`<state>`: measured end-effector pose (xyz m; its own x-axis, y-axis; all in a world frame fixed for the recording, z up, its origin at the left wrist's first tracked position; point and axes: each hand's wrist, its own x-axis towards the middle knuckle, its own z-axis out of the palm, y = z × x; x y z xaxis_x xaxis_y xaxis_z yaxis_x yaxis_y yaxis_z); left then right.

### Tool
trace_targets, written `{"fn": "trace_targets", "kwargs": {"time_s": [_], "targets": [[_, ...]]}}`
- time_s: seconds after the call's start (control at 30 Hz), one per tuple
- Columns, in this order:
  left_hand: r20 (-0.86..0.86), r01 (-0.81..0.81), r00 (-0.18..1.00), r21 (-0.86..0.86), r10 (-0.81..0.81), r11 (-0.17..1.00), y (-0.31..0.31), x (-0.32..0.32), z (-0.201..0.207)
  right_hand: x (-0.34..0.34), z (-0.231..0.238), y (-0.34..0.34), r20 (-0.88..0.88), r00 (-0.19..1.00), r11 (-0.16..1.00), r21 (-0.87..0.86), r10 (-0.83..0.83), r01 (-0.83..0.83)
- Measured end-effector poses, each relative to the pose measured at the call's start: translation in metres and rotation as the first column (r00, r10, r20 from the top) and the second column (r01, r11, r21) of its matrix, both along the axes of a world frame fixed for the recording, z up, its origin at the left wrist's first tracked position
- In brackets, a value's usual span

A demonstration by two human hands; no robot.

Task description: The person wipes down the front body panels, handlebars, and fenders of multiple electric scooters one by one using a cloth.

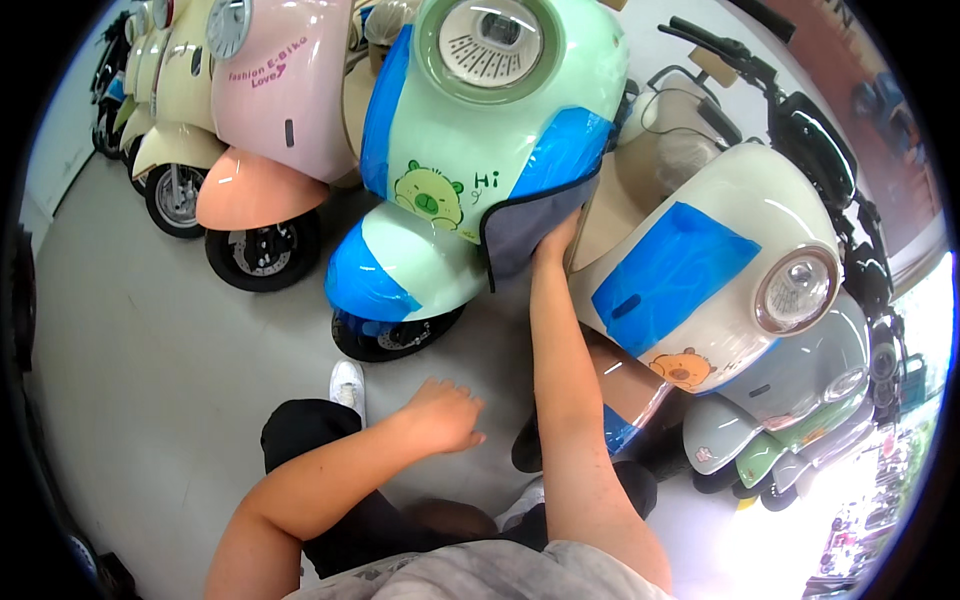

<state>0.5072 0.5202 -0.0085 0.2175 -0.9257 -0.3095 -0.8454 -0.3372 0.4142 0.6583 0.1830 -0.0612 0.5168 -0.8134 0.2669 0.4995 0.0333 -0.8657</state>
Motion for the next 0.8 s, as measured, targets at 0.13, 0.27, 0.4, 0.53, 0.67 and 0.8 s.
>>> {"fn": "trace_targets", "kwargs": {"time_s": [0.13, 0.27, 0.4, 0.53, 0.67, 0.8], "targets": [[0.022, 0.027, 0.999, -0.028, -0.027, 0.999, -0.006, -0.004, -0.005, -0.003, -0.019, 0.016, 0.032, 0.998, 0.997, -0.060, -0.053, 0.054], [0.008, 0.033, 0.999, -0.026, -0.033, 0.999, -0.015, -0.009, -0.005, -0.009, -0.034, 0.042, 0.067, 0.990, 0.990, -0.056, -0.123, 0.126], [-0.046, 0.033, 0.998, -0.007, -0.033, 0.999, -0.019, -0.011, 0.001, -0.016, -0.038, 0.097, -0.017, 0.955, 0.939, -0.193, -0.294, 0.286], [-0.009, 0.027, 1.000, -0.032, -0.027, 0.999, -0.020, -0.016, -0.007, -0.022, -0.046, 0.140, -0.101, 0.922, 0.904, -0.261, -0.374, 0.338], [0.080, 0.045, 0.996, -0.019, -0.044, 0.999, -0.019, -0.018, -0.009, -0.024, -0.067, 0.159, -0.145, 0.887, 0.845, -0.405, -0.437, 0.350], [-0.051, 0.115, 0.993, 0.185, -0.107, 0.976, -0.026, -0.006, 0.003, -0.032, -0.105, 0.171, -0.364, 0.816, 0.828, -0.512, -0.449, 0.227]]}}
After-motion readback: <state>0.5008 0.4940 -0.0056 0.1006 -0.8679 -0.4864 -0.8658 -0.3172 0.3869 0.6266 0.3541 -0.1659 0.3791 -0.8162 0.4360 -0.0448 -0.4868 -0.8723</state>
